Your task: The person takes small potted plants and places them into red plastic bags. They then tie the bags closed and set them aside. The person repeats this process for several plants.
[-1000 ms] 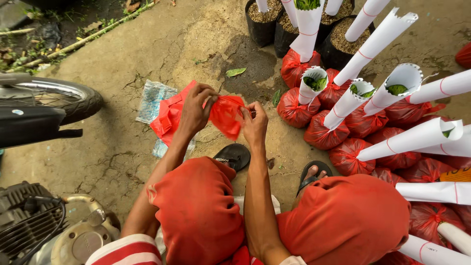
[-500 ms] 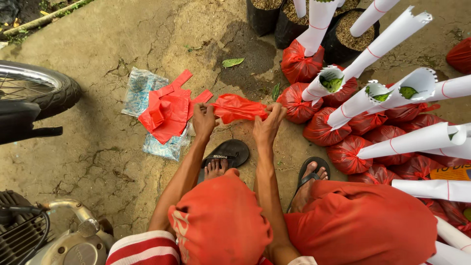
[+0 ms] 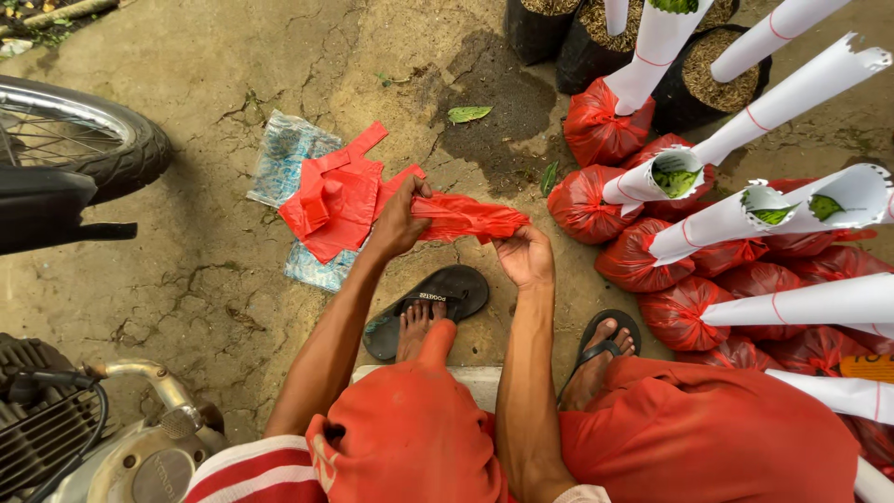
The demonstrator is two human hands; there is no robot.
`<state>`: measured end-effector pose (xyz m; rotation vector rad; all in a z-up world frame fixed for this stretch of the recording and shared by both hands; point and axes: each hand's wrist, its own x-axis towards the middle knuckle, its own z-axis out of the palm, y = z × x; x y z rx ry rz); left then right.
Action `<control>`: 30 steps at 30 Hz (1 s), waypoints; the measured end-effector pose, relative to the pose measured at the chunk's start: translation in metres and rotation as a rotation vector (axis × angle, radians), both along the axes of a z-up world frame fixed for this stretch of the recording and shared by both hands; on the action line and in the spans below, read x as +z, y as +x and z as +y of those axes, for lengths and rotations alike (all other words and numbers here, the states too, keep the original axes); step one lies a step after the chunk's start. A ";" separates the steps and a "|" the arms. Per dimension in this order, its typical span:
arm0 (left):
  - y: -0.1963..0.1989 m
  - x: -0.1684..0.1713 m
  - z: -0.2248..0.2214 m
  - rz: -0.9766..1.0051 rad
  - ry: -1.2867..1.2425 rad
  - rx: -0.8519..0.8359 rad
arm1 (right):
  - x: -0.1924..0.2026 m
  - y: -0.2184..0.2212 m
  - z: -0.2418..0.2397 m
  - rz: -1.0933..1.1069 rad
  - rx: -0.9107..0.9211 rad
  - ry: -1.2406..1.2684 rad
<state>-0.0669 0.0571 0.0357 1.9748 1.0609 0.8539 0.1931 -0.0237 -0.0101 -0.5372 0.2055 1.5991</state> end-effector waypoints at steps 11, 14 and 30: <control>0.027 0.080 -0.016 -0.261 0.727 0.419 | 0.089 -0.047 0.031 -1.567 -0.076 0.229; 0.015 0.041 -0.003 0.161 0.438 0.378 | 0.070 -0.062 0.057 -1.867 0.218 0.382; 0.006 -0.001 0.029 -0.295 -0.297 0.183 | 0.056 -0.020 0.039 -1.235 0.528 -0.098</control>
